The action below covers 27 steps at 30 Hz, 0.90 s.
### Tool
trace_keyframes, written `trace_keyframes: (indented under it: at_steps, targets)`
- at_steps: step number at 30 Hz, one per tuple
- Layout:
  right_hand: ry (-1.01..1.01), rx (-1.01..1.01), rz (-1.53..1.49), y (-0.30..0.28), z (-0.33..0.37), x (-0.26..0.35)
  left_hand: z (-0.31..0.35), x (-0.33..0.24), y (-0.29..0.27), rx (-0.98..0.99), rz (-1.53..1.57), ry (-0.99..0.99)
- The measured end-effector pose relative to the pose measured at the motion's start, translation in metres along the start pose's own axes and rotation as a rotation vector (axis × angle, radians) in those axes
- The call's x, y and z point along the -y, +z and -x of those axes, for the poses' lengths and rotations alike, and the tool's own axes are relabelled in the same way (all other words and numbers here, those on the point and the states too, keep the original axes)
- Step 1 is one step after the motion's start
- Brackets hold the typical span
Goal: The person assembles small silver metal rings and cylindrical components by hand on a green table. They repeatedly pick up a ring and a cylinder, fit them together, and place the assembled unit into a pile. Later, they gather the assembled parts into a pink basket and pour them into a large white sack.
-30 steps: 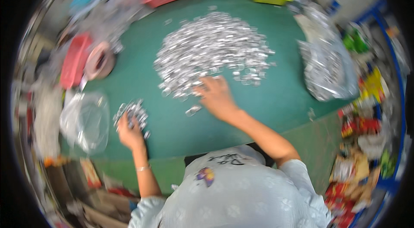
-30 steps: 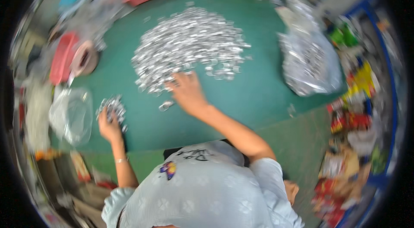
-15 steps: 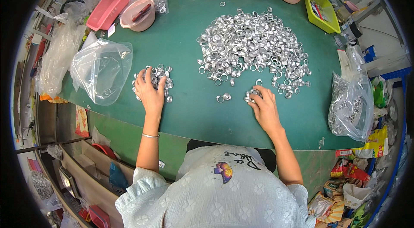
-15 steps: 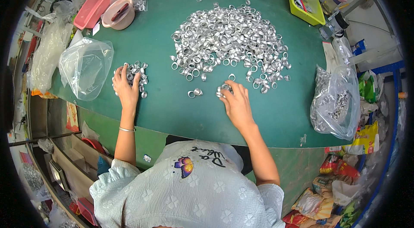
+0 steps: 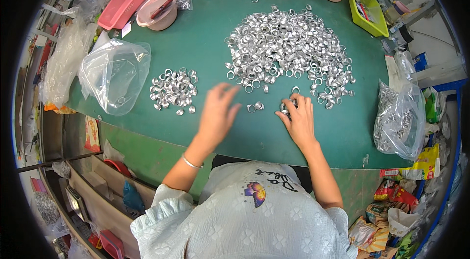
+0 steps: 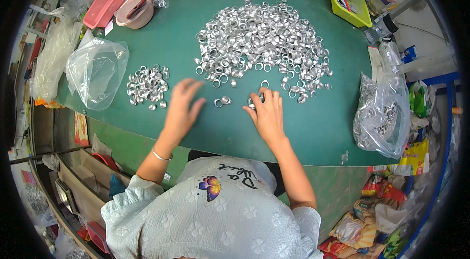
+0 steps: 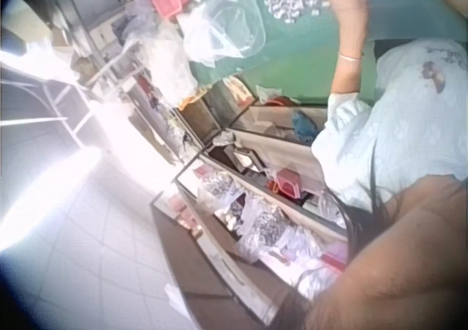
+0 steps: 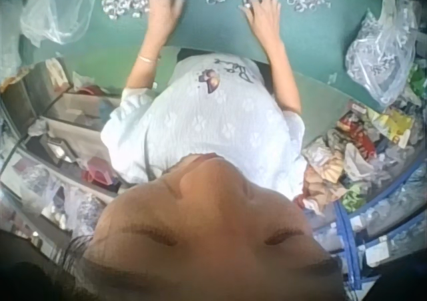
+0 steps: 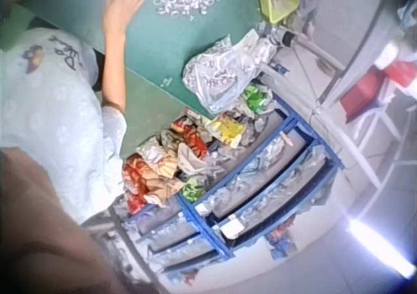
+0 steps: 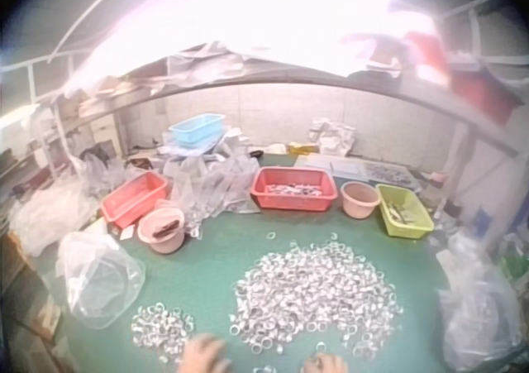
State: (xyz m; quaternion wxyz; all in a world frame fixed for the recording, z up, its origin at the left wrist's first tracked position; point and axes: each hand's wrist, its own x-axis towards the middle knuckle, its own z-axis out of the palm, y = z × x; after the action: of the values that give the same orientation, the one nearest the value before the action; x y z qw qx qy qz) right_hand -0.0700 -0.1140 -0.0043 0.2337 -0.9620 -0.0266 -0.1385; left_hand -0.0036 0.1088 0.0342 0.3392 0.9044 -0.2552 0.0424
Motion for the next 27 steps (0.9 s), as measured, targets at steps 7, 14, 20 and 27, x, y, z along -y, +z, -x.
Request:
trace_keyframes:
  at_steps: [7, 14, 20, 27]
  targets:
    - [0.034, -0.222, -0.171, 0.003, 0.000, -0.010, 0.003, -0.017, 0.046, 0.169, 0.001, 0.161]
    - [0.622, -0.394, -1.564, -0.019, -0.005, -0.025, 0.004, -0.011, 0.055, 0.129, 0.073, 0.162]
    - [0.744, -0.209, -2.225, -0.037, -0.002, -0.017, 0.003, -0.014, 0.056, 0.106, 0.130, 0.134]
    - [0.842, 0.005, -2.104, -0.032, 0.007, 0.007, 0.002, -0.029, 0.052, 0.073, 0.209, 0.120]
